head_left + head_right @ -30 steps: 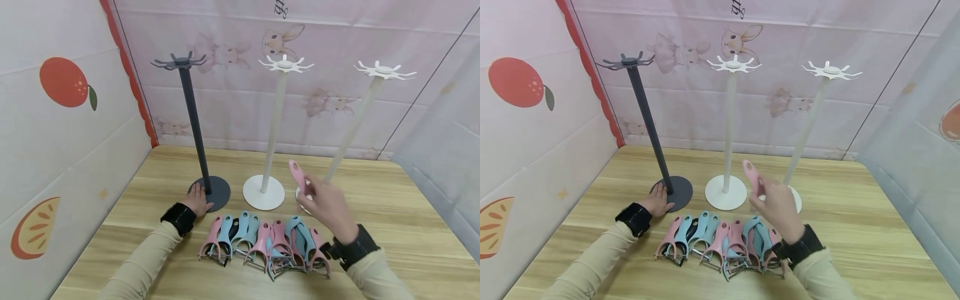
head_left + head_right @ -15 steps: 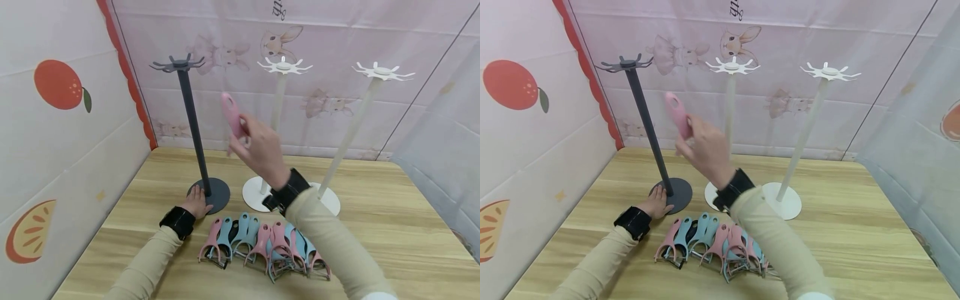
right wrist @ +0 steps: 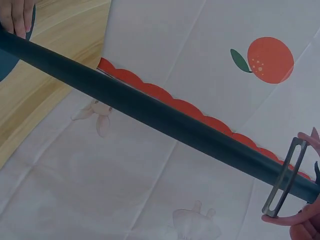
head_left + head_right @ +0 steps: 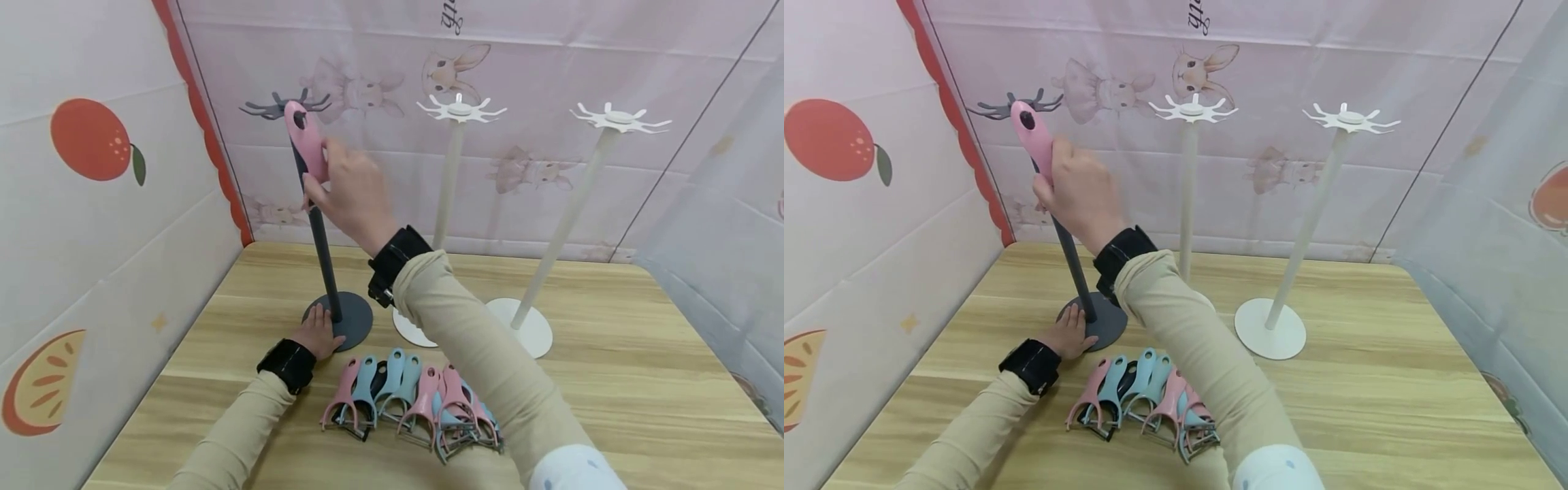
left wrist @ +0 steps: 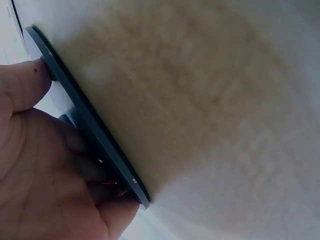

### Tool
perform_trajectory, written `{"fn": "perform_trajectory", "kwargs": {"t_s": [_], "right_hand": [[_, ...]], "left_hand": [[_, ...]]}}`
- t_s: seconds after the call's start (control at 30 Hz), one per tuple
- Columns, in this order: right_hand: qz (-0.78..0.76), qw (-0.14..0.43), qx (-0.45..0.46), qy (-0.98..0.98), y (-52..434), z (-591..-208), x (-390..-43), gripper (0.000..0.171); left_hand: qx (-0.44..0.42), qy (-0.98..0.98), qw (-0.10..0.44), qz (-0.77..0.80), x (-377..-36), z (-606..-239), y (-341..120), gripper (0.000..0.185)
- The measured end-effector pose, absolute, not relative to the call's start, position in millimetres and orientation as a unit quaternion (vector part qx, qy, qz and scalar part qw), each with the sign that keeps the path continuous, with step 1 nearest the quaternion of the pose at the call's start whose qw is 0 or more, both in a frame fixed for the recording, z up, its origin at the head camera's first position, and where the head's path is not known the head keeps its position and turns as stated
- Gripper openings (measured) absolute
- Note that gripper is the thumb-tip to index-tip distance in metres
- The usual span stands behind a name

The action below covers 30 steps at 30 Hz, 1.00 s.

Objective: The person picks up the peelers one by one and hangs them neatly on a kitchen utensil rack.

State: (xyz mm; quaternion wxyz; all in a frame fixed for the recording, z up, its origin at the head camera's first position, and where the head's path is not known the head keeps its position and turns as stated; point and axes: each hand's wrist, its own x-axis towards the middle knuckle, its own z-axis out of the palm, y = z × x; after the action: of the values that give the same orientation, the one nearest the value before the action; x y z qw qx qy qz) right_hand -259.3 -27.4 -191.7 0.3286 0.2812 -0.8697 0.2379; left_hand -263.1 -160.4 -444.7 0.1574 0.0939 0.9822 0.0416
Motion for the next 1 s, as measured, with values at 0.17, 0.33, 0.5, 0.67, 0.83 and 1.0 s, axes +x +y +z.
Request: {"fn": "perform_trajectory", "kwargs": {"t_s": [0.17,0.33,0.5,0.67,0.83,1.0], "right_hand": [[0.23,0.314,0.277,-0.878,-27,-198,-262,0.044],[0.22,0.31,0.29,-0.879,-18,-213,-257,0.047],[0.211,0.298,0.333,-0.869,10,-238,-239,0.049],[0.181,0.199,0.349,-0.898,61,-276,-218,0.039],[0.125,0.072,0.263,-0.954,124,-320,-206,0.022],[0.082,-0.029,0.177,-0.98,182,-356,-191,0.022]], "left_hand": [[0.103,0.982,0.155,0.038,-265,-448,-161,0.067],[0.113,0.982,0.148,0.033,-267,-448,-161,0.065],[0.113,0.982,0.143,0.049,-269,-450,-161,0.066],[0.121,0.979,0.152,0.064,-265,-445,-159,0.064],[0.122,0.979,0.157,0.052,-269,-451,-161,0.065],[0.117,0.978,0.166,0.053,-270,-449,-159,0.066]]}}
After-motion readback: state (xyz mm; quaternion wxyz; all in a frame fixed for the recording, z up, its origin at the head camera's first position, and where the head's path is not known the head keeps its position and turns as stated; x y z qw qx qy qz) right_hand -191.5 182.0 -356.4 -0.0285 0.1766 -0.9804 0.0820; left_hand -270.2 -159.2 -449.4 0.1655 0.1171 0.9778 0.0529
